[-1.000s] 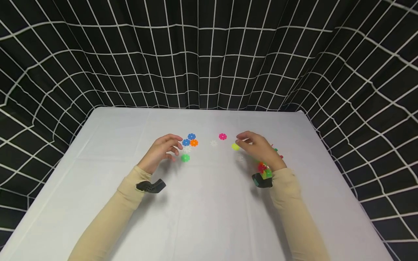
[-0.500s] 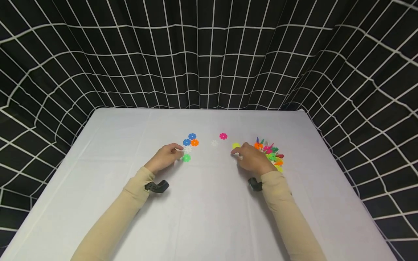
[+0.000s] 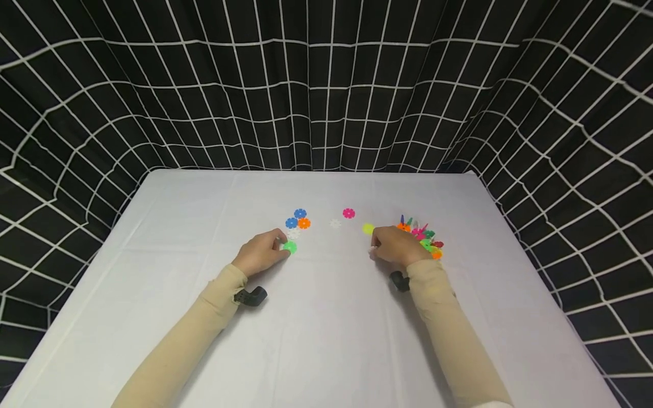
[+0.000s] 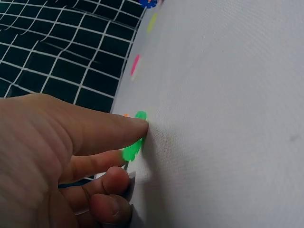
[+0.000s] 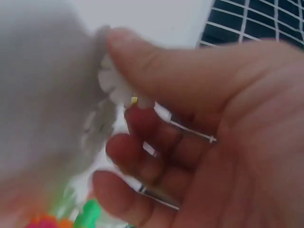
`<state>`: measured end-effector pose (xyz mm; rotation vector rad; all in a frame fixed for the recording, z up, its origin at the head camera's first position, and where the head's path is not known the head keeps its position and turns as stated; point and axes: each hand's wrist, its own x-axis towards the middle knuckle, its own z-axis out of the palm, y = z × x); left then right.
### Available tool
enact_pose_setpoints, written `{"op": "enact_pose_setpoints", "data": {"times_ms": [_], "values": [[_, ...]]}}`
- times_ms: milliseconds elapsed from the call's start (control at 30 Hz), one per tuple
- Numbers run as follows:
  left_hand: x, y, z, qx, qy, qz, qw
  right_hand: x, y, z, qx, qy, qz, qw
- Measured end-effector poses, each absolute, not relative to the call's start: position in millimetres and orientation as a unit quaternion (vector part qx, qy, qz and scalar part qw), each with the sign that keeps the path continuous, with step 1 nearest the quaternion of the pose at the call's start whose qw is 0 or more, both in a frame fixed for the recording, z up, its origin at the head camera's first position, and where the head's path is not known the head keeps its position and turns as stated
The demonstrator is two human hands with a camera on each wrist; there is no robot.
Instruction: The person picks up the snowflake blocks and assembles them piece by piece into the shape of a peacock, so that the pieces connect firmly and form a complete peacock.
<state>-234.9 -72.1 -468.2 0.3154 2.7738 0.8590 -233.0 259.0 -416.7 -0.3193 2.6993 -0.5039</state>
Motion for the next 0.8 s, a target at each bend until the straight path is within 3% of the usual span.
{"op": "enact_pose_setpoints", "data": {"times_ms": [200, 400, 600, 800], "values": [[-235.3, -75.0, -468.3, 0.111, 0.94, 0.303, 0.106, -244.3, 232.9, -407.3, -0.167, 0.938, -0.255, 0.163], [-236.8, -77.6, -466.7, 0.123, 0.925, 0.334, 0.131, -244.3, 205.2, -393.7, -0.159, 0.923, -0.324, 0.134], [-236.2, -75.0, -452.1, 0.084, 0.847, 0.493, 0.183, -240.4, 188.1, -391.3, -0.145, 0.902, -0.394, 0.103], [-230.3, -69.1, -427.9, 0.082, 0.767, 0.61, 0.179, -232.4, 176.2, -390.0, -0.147, 0.875, -0.452, 0.09]]}}
